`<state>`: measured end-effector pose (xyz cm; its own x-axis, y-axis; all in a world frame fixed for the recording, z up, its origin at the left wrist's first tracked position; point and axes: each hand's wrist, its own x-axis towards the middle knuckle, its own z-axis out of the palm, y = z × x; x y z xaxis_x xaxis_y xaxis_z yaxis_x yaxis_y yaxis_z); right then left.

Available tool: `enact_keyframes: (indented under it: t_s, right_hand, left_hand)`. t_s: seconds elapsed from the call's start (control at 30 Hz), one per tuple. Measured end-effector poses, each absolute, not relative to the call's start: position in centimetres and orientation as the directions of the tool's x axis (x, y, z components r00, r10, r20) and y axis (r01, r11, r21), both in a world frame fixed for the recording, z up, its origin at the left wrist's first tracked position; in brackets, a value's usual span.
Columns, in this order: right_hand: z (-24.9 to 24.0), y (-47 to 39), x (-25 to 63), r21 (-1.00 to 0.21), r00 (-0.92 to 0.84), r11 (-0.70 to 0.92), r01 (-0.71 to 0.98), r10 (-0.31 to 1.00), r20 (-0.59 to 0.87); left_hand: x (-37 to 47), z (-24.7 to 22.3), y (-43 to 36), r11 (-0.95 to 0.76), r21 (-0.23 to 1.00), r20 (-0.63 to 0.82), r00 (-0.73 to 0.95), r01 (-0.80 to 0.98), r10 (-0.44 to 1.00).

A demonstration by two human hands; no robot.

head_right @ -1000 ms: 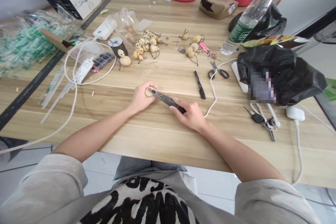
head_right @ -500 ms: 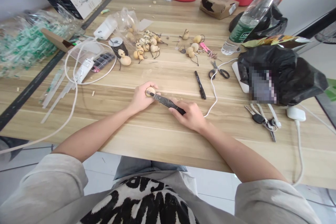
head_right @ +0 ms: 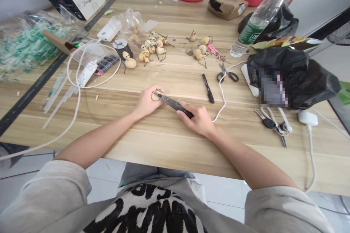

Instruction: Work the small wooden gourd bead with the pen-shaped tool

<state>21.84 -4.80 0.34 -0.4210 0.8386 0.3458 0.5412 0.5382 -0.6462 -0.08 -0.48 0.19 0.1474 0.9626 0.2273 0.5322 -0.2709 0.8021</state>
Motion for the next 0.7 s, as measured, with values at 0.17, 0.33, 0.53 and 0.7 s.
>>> enact_keyframes:
  t_s: [0.17,0.33,0.53,0.7]
  right_hand:
    - [0.36,-4.74,21.88,-0.646,-0.425,0.548,0.532,0.832,0.355]
    - [0.44,-4.76,21.86,-0.646,-0.430,0.540,0.540,0.836,0.340]
    - [0.45,-4.76,21.86,-0.645,-0.431,0.545,0.536,0.834,0.346]
    - [0.36,-4.77,21.90,-0.645,-0.428,0.540,0.541,0.837,0.342]
  left_hand:
    - [-0.10,0.22,-0.53,-0.264,0.807,0.218,0.148,0.529,0.965]
    - [-0.14,0.06,-0.51,-0.264,0.797,0.220,0.147,0.543,0.964]
    - [-0.13,0.04,-0.49,-0.261,0.795,0.216,0.146,0.548,0.965]
    - [-0.15,0.05,-0.47,-0.261,0.797,0.216,0.148,0.545,0.965]
